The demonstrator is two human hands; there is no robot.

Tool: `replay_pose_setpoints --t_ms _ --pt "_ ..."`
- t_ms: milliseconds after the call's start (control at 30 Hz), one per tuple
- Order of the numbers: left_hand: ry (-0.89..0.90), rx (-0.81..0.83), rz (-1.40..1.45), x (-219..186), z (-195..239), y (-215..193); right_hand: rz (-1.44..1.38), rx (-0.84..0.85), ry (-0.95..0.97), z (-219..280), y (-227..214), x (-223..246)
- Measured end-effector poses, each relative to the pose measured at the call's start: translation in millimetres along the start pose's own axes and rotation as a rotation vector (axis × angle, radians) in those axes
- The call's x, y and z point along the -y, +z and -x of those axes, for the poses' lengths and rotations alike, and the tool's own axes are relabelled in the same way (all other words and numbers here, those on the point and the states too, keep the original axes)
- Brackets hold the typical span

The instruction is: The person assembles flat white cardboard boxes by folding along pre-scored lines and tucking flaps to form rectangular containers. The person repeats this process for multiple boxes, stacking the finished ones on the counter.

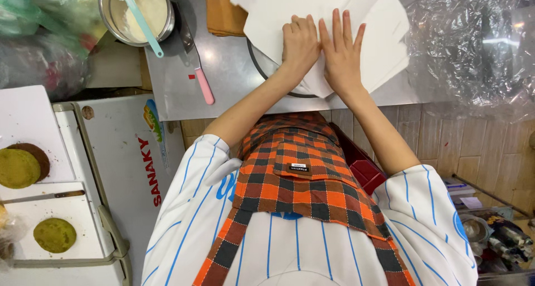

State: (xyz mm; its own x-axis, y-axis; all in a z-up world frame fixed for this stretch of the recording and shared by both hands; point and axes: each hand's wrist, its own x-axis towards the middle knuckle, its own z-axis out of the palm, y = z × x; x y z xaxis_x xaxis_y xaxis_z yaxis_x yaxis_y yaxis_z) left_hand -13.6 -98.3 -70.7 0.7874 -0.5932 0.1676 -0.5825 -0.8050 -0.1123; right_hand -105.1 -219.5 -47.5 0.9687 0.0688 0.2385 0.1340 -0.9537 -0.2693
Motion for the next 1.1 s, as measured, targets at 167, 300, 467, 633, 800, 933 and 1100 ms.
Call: replay_pose_setpoints --t_ms 167,300,467,633,800,933,1100 --pt "0.087 0.081 0.092 8.9 1.0 -8.6 -0.075 -0.091 -0.005 6.2 -29.8 9.7" --pt "0.175 -0.073 0.166 16.7 20.7 -14.0 -0.226 -0.13 -0.056 19.4 -49.4 26.0" --pt "0.299 -0.065 0.238 39.7 35.1 -31.2 -0.374 0.019 -0.101 32.3 -57.7 39.5" --pt "0.378 0.081 0.499 58.8 51.1 -54.8 -0.172 0.161 -0.402 38.1 -72.2 41.3" --pt "0.478 0.214 0.803 84.3 63.6 -61.7 -0.017 0.284 -0.329 45.6 -66.3 19.9" --pt "0.563 0.239 0.812 129.0 83.5 -71.3 -0.086 0.336 -0.304 50.2 -75.8 1.5" --pt "0.635 0.298 0.741 149.7 119.5 -88.7 -0.158 0.386 -0.294 46.0 -91.5 -9.0"
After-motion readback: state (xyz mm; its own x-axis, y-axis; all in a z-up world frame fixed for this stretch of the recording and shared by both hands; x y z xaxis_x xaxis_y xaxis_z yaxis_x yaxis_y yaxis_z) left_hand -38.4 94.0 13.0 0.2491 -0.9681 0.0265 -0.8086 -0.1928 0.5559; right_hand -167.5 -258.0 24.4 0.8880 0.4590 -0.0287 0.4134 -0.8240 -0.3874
